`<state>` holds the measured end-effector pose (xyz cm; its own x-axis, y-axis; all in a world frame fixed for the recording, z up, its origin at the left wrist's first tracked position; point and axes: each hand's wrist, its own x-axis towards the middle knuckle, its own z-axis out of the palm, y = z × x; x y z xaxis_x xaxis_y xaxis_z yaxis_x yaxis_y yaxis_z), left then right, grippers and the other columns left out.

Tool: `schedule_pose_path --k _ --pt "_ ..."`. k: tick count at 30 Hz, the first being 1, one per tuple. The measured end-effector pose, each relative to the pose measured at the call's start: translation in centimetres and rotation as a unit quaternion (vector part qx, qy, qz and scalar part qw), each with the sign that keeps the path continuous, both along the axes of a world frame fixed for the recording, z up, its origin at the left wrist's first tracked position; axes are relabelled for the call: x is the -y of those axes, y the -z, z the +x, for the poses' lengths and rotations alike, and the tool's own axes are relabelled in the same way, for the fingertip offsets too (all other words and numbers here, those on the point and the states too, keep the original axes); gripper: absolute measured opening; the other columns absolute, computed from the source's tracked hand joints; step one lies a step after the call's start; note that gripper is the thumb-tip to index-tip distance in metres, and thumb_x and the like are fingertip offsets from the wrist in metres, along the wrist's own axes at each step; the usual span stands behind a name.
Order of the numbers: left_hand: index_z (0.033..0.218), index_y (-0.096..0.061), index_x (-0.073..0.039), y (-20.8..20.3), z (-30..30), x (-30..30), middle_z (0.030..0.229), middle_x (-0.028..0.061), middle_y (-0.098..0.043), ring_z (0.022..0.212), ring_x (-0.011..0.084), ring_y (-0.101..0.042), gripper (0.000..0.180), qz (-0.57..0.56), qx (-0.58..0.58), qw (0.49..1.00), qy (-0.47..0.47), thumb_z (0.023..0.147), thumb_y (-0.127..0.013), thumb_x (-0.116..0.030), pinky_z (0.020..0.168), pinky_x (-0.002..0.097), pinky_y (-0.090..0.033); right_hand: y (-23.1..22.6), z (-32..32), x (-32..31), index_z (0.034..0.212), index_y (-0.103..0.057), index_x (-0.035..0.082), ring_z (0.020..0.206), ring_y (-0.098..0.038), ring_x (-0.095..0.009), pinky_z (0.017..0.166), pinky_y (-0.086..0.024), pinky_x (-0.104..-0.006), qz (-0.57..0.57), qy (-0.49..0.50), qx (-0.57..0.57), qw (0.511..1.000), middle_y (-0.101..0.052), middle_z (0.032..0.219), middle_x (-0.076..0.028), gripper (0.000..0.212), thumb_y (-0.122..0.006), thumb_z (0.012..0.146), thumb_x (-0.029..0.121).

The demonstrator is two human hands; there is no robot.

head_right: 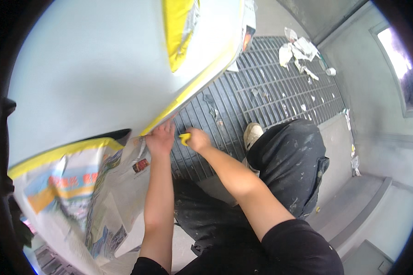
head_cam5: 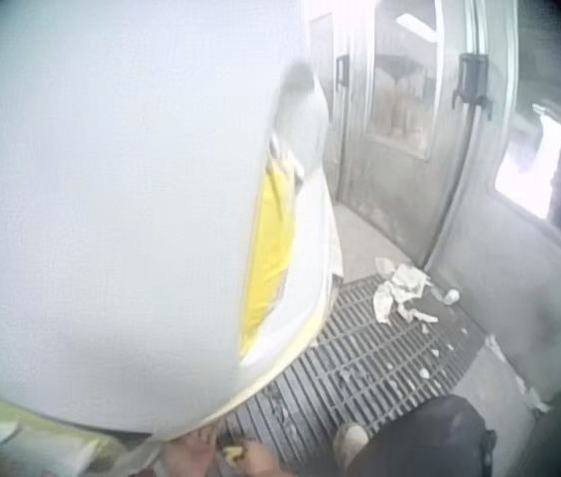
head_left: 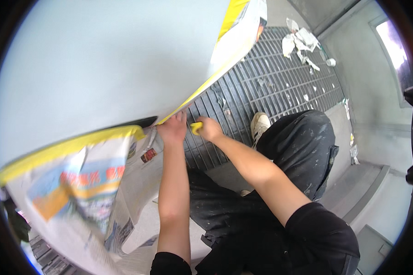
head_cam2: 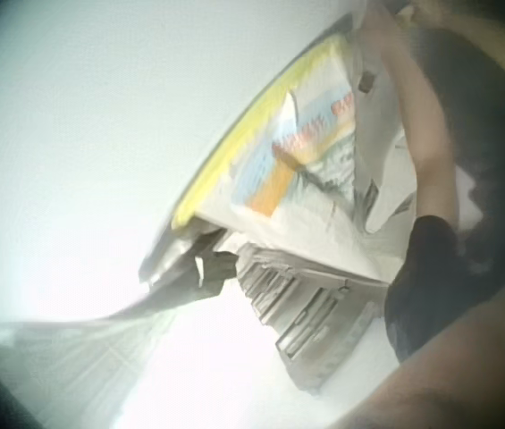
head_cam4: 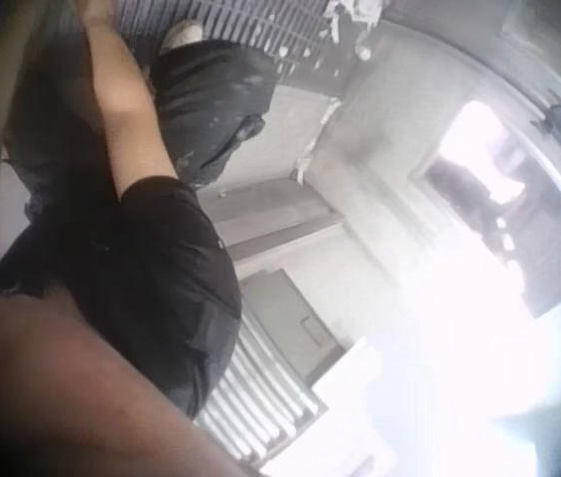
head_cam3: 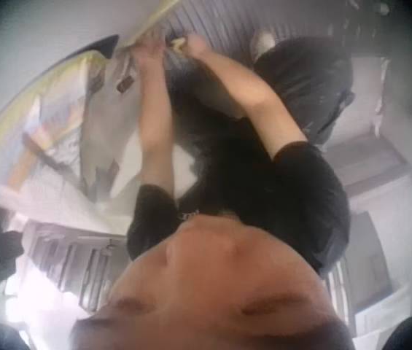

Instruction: The person covers a white car with newspaper sheets and secures them using yellow masking tape. They smooth the paper over the hood and side panels, apply tape along edges, and adjust coverage around the wheel arch and door area.

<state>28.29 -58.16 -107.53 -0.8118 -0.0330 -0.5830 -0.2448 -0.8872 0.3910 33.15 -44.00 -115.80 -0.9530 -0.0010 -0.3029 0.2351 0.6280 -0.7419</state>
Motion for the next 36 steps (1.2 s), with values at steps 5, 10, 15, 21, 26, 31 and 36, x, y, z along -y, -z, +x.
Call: schedule_pose_path --k 5,10,15,21,26,31,36 --pt "0.153 -0.048 0.001 -8.0 10.1 9.0 0.152 0.0168 -0.057 0.138 0.0302 -0.056 0.049 -0.481 -0.139 0.782 0.371 0.109 -0.050 -0.022 0.118 0.0423 -0.040 -4.1 5.3 -0.5 0.113 -0.073 0.006 0.095 -0.075 -0.036 0.085 -0.057 -0.0444 -0.088 0.124 -0.015 0.988 -0.076 0.099 -0.020 0.030 -0.077 0.085 0.015" --pt "0.156 -0.044 -0.001 -23.5 22.3 23.7 0.151 0.0136 -0.057 0.139 0.0256 -0.054 0.052 -0.543 -0.402 0.663 0.322 0.110 -0.048 -0.025 0.117 0.0396 -0.040 -16.2 7.9 1.9 0.120 -0.073 0.004 0.091 -0.074 -0.030 0.085 -0.058 -0.0401 -0.252 -0.110 -0.105 0.956 -0.077 0.097 -0.016 0.032 -0.077 0.089 0.013" --pt "0.163 -0.029 0.000 -35.4 22.0 35.5 0.149 0.0140 -0.054 0.138 0.0269 -0.051 0.077 -0.389 -0.294 0.812 -0.320 0.111 -0.041 -0.056 0.119 0.0451 -0.035 -32.4 5.9 8.4 0.129 -0.072 0.004 0.106 -0.069 -0.019 0.094 -0.054 -0.0336 -0.246 -0.329 -0.328 0.851 -0.076 0.114 -0.013 0.040 -0.078 0.090 0.013" --pt "0.102 -0.072 -0.005 -33.0 24.1 26.8 0.091 0.0025 -0.073 0.076 0.0092 -0.063 0.023 -0.607 -0.179 0.741 -0.226 0.104 -0.066 -0.026 0.066 0.0237 -0.047 -41.2 4.4 13.1 0.129 -0.074 0.006 0.111 -0.071 -0.019 0.098 -0.052 -0.0316 -0.313 -0.414 -0.328 0.789 -0.076 0.120 -0.012 0.037 -0.075 0.092 0.007" --pt "0.141 -0.060 -0.007 -28.9 22.1 22.7 0.138 0.0122 -0.064 0.128 0.0217 -0.063 0.046 -0.479 -0.218 0.836 -0.156 0.106 -0.063 -0.037 0.104 0.0330 -0.049 -43.4 2.5 16.7 0.132 -0.072 0.004 0.113 -0.070 -0.017 0.101 -0.051 -0.0323 -0.338 -0.343 -0.293 0.826 -0.077 0.123 -0.013 0.041 -0.076 0.092 0.012" --pt "0.166 -0.027 -0.006 -28.6 20.7 28.9 0.168 0.0213 -0.033 0.152 0.0324 -0.038 0.086 -0.527 -0.128 0.790 -0.286 0.101 -0.068 -0.045 0.122 0.0452 -0.032 -48.0 -1.5 20.9 0.129 -0.075 0.009 0.109 -0.072 -0.019 0.098 -0.052 -0.0324 -0.265 -0.401 -0.384 0.789 -0.078 0.118 -0.014 0.038 -0.076 0.092 0.014" --pt "0.134 -0.060 0.001 -30.1 20.9 30.0 0.112 0.0127 -0.071 0.103 0.0191 -0.068 0.055 -0.455 -0.096 0.780 -0.419 0.098 -0.076 -0.038 0.085 0.0329 -0.055 -50.6 0.3 22.2 0.124 -0.078 0.014 0.109 -0.065 -0.030 0.098 -0.053 -0.0392 -0.172 -0.492 -0.512 0.683 -0.073 0.108 -0.014 0.037 -0.076 0.087 0.013"
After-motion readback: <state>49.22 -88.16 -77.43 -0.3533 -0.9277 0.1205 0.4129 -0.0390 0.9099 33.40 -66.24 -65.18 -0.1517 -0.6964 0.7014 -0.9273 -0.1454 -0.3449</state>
